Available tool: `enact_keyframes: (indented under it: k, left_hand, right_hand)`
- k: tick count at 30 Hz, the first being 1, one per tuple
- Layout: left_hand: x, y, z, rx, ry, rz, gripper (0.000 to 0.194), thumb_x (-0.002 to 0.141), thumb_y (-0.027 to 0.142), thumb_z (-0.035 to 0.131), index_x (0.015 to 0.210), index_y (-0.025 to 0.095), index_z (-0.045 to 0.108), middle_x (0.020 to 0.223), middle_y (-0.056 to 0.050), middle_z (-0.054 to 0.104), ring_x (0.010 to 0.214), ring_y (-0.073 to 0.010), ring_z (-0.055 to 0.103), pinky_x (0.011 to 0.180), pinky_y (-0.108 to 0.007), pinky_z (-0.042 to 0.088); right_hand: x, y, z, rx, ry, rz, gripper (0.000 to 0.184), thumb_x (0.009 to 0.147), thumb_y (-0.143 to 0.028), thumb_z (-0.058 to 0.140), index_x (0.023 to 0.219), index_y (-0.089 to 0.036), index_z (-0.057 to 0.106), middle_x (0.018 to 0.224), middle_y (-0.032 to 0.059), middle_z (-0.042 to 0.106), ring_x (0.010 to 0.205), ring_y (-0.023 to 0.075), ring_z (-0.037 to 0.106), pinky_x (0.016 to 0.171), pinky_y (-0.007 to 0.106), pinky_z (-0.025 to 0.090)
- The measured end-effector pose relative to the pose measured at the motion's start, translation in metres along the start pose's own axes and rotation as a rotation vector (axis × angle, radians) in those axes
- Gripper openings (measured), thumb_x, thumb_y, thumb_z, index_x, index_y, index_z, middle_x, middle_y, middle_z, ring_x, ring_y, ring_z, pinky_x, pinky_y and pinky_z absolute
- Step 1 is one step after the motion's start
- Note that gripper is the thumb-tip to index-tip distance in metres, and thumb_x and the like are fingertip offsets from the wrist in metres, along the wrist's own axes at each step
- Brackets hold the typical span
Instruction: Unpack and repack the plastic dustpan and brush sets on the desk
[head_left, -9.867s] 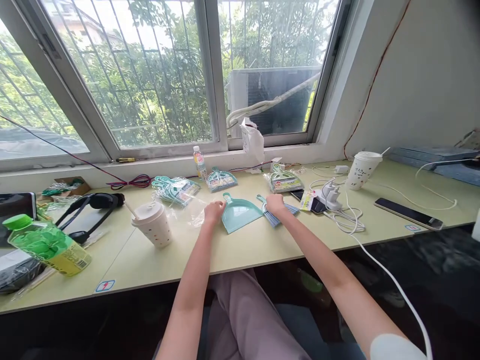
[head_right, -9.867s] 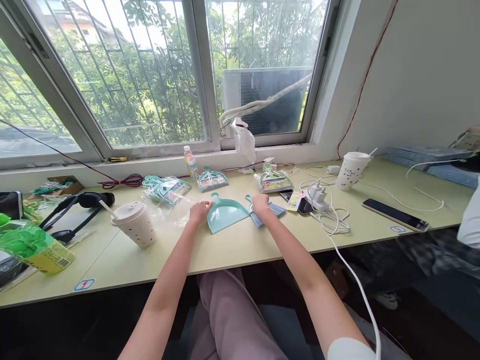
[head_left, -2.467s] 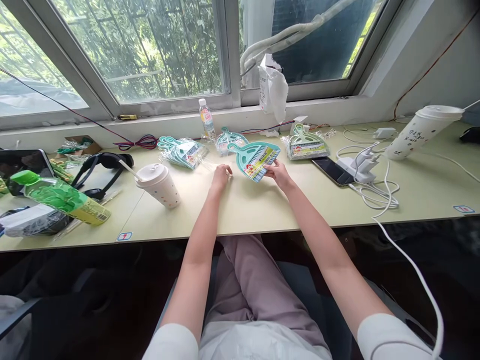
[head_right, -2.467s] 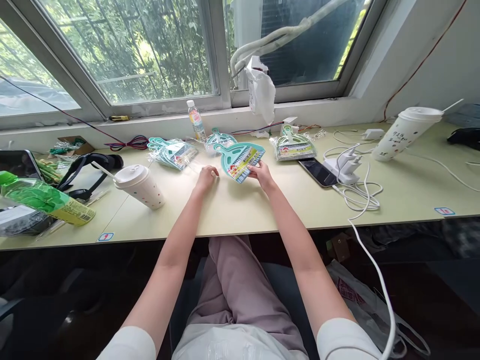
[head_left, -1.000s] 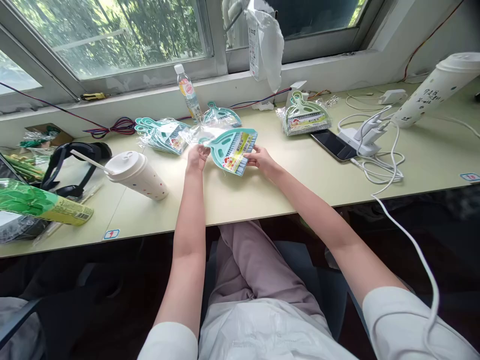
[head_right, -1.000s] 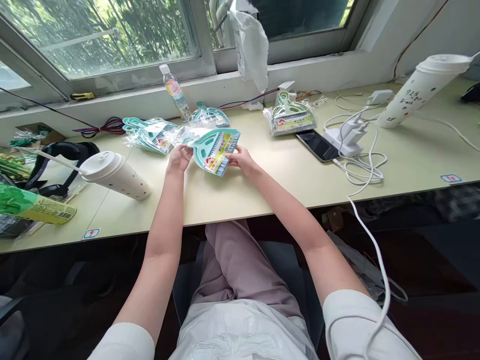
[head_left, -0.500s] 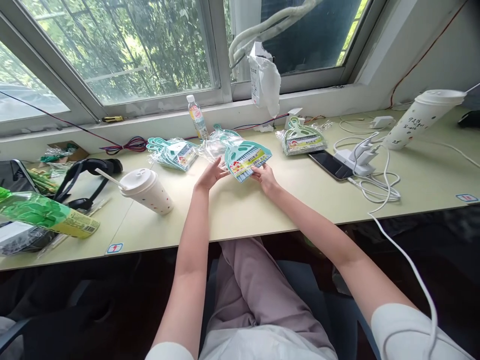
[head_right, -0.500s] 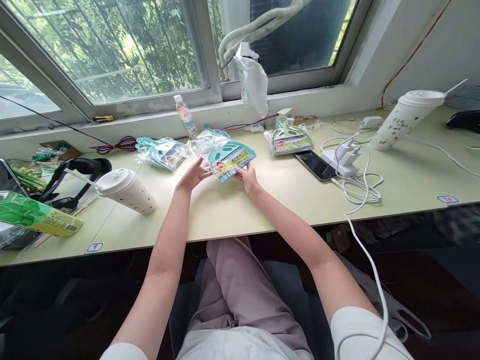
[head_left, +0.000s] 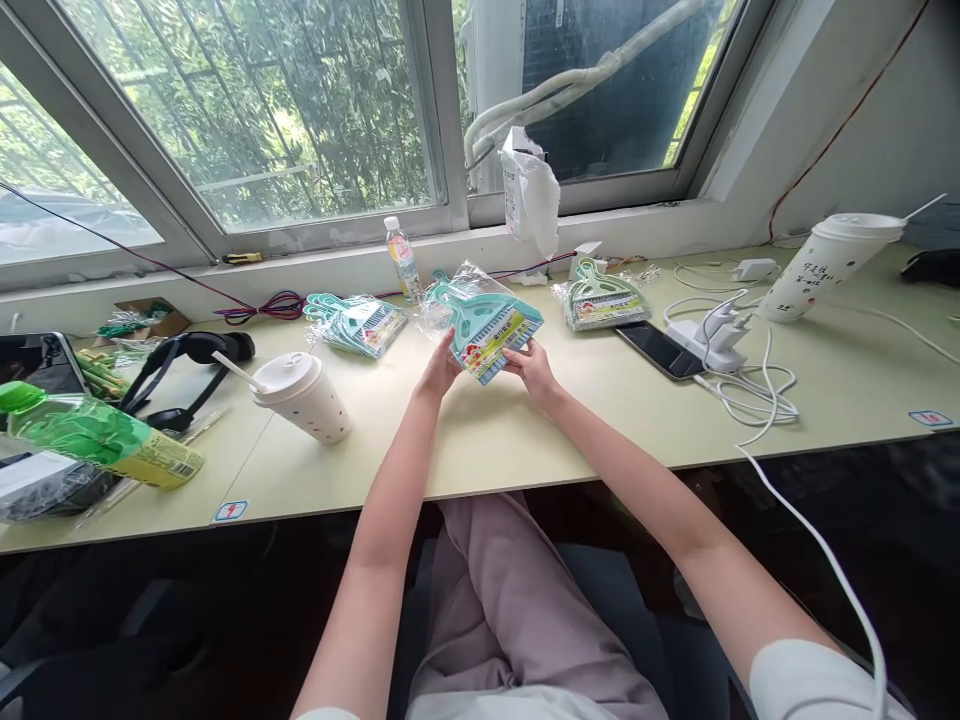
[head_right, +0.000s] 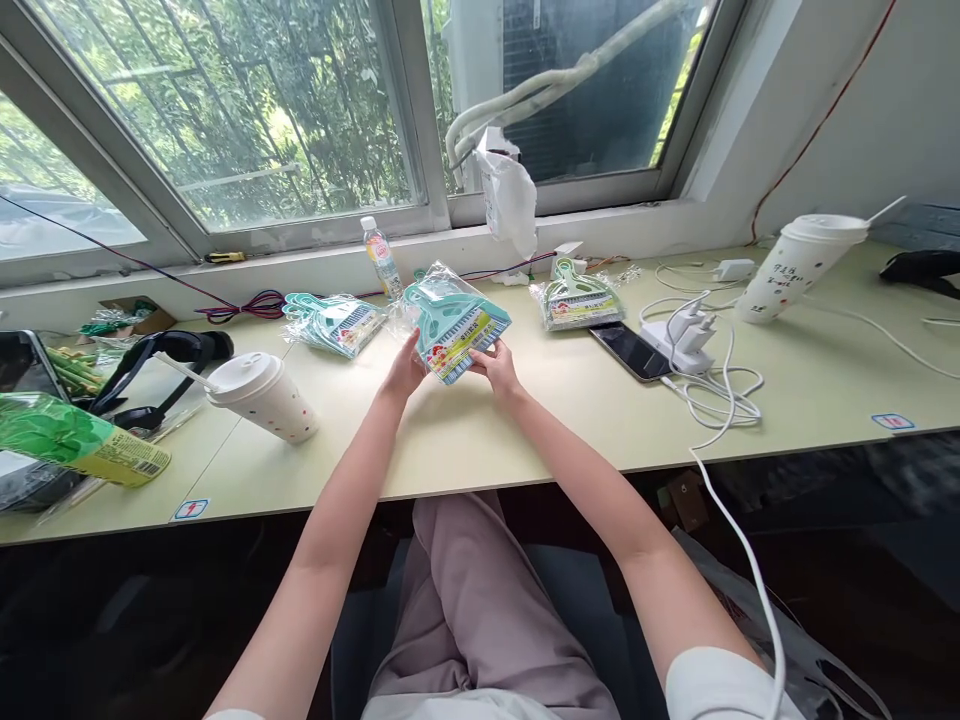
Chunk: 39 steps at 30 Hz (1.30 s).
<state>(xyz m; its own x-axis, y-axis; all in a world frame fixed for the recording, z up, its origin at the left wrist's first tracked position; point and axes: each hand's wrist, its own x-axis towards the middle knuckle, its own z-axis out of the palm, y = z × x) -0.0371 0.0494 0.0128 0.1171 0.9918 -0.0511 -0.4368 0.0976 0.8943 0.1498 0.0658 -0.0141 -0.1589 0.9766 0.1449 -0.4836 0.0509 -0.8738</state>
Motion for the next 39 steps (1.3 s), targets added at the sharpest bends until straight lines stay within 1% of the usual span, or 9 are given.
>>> enact_keyframes:
  k: [4, 11, 15, 20, 24, 30, 32, 36, 39]
  left_hand:
    - [0.007, -0.006, 0.017, -0.153, 0.199, 0.141, 0.038, 0.086, 0.039, 0.068, 0.115, 0.015, 0.065, 0.098, -0.007, 0.076, 0.099, -0.0230, 0.072, 0.090, -0.034, 0.057]
    - [0.000, -0.021, 0.043, -0.099, 0.157, 0.085, 0.023, 0.078, 0.026, 0.075, 0.096, 0.014, 0.067, 0.087, -0.005, 0.076, 0.082, -0.0178, 0.072, 0.083, -0.030, 0.057]
    - [-0.001, -0.017, 0.041, -0.068, 0.144, 0.122, 0.024, 0.077, 0.026, 0.075, 0.096, 0.014, 0.068, 0.090, -0.005, 0.076, 0.082, -0.0180, 0.072, 0.084, -0.031, 0.056]
    - [0.002, -0.018, 0.034, 0.020, 0.231, 0.190, 0.036, 0.065, 0.024, 0.082, 0.095, 0.016, 0.065, 0.085, -0.003, 0.075, 0.089, -0.0225, 0.072, 0.089, -0.036, 0.055]
    - [0.005, -0.023, 0.034, 0.108, 0.261, 0.221, 0.041, 0.063, 0.031, 0.084, 0.096, 0.018, 0.063, 0.087, -0.003, 0.074, 0.098, -0.0268, 0.071, 0.091, -0.040, 0.055]
    - [0.001, -0.026, 0.042, 0.130, 0.229, 0.294, 0.049, 0.063, 0.036, 0.086, 0.103, 0.020, 0.063, 0.101, -0.005, 0.074, 0.110, -0.0276, 0.067, 0.095, -0.039, 0.053]
    - [-0.004, -0.027, 0.050, 0.137, 0.183, 0.265, 0.052, 0.064, 0.037, 0.086, 0.106, 0.021, 0.062, 0.105, -0.005, 0.073, 0.110, -0.0273, 0.066, 0.095, -0.039, 0.054]
    - [-0.013, -0.029, 0.064, 0.120, -0.005, 0.135, 0.052, 0.069, 0.038, 0.083, 0.114, 0.022, 0.062, 0.119, -0.006, 0.070, 0.113, -0.0255, 0.065, 0.094, -0.039, 0.054]
    - [-0.010, -0.025, 0.064, 0.062, -0.004, 0.106, 0.045, 0.075, 0.043, 0.078, 0.112, 0.022, 0.064, 0.116, -0.006, 0.071, 0.112, -0.0248, 0.066, 0.092, -0.037, 0.055]
  right_hand:
    - [-0.001, 0.003, 0.002, -0.021, -0.025, 0.013, 0.045, 0.064, -0.025, 0.083, 0.101, -0.022, 0.057, 0.088, 0.0017, 0.074, 0.081, 0.0226, 0.074, 0.084, 0.048, 0.064]
    - [0.000, -0.002, 0.000, 0.061, 0.095, -0.037, 0.043, 0.064, -0.022, 0.080, 0.100, -0.020, 0.056, 0.089, 0.0034, 0.074, 0.086, 0.0240, 0.075, 0.087, 0.047, 0.063]
    - [-0.002, -0.004, 0.002, 0.077, 0.076, -0.025, 0.041, 0.066, -0.020, 0.076, 0.100, -0.022, 0.054, 0.088, 0.0013, 0.073, 0.087, 0.0228, 0.074, 0.088, 0.046, 0.063]
    - [-0.004, -0.009, 0.007, 0.080, 0.037, 0.067, 0.033, 0.068, -0.018, 0.069, 0.097, -0.024, 0.053, 0.092, -0.0008, 0.073, 0.085, 0.0193, 0.074, 0.089, 0.042, 0.062]
    - [-0.001, -0.010, 0.004, 0.049, 0.054, 0.119, 0.025, 0.075, -0.020, 0.066, 0.095, -0.024, 0.052, 0.090, -0.0017, 0.073, 0.079, 0.0167, 0.073, 0.087, 0.040, 0.063]
    - [0.001, -0.012, 0.001, 0.075, 0.091, 0.107, 0.024, 0.077, -0.020, 0.070, 0.094, -0.023, 0.054, 0.088, -0.0018, 0.073, 0.076, 0.0153, 0.072, 0.084, 0.037, 0.063]
    - [0.000, -0.015, 0.000, 0.085, 0.114, 0.065, 0.027, 0.076, -0.020, 0.072, 0.096, -0.023, 0.054, 0.090, -0.0011, 0.073, 0.082, 0.0166, 0.073, 0.085, 0.037, 0.063]
    - [-0.001, -0.022, -0.004, 0.101, 0.172, -0.010, 0.030, 0.075, -0.022, 0.074, 0.098, -0.023, 0.054, 0.096, 0.0001, 0.073, 0.093, 0.0185, 0.073, 0.087, 0.037, 0.062]
    - [0.000, -0.023, -0.005, 0.098, 0.179, -0.020, 0.030, 0.076, -0.023, 0.074, 0.097, -0.024, 0.053, 0.099, -0.0001, 0.073, 0.095, 0.0185, 0.073, 0.088, 0.036, 0.062]
